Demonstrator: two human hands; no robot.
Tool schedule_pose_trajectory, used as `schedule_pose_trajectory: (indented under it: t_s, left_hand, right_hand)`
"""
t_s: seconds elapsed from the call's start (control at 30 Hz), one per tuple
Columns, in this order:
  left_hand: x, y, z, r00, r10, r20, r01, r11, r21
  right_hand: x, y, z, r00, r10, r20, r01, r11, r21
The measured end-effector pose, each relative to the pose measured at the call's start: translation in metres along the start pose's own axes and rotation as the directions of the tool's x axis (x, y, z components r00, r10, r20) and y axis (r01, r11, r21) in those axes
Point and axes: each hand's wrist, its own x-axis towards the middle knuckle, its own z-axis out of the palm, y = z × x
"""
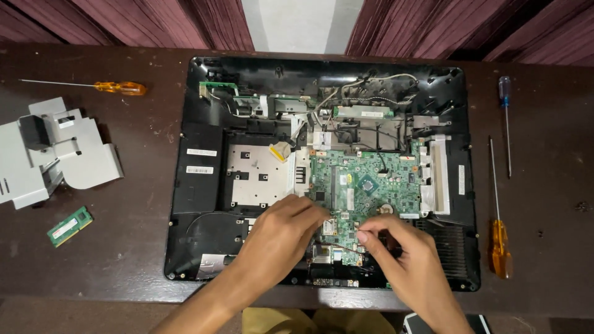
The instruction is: The person works on an open laptop placed on a table, connecting a ribbon cable to the motherboard and inserting a RAM stick into a slot. They then place a metal cover over the motherboard and secure it using a screwdriver.
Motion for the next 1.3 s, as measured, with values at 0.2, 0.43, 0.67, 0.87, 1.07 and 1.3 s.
schedule_pose_trajectory:
  t_s: [0.2, 0.43, 0.67, 0.87, 1.07, 1.3]
  left_hand:
    - [-0.001, -0.005, 0.005, 1.000, 0.010, -0.020, -0.010, 1.000, -0.008]
    - [-0.002, -0.005, 0.004, 0.999, 0.015, -0.049, -0.017, 0.999, -0.037]
    - [-0.003, -0.002, 0.003, 0.995, 0.037, -0.088, -0.041, 0.998, -0.044]
    - [-0.004, -0.003, 0.004, 0.994, 0.053, -0.097, -0.056, 0.998, -0.018]
    - [-0.006, -0.004, 0.004, 0.990, 0.106, -0.089, -0.101, 0.993, 0.060]
    - [-0.007, -0.005, 0.004, 0.987, 0.134, -0.092, -0.125, 0.987, 0.098]
  right_hand:
    - [0.007, 0.000, 0.005, 0.988, -0.145, 0.046, 0.151, 0.964, -0.220]
    - [0.006, 0.000, 0.008, 0.993, -0.077, 0.089, 0.095, 0.970, -0.223]
    - [0.008, 0.000, 0.011, 0.997, -0.041, 0.060, 0.050, 0.988, -0.144]
    - [0.008, 0.005, 0.014, 0.995, -0.092, 0.042, 0.096, 0.989, -0.116]
    - [0.009, 0.001, 0.012, 0.998, -0.056, 0.036, 0.058, 0.997, -0.041]
    - [0.003, 0.006, 0.019, 0.981, -0.195, 0.022, 0.195, 0.957, -0.213]
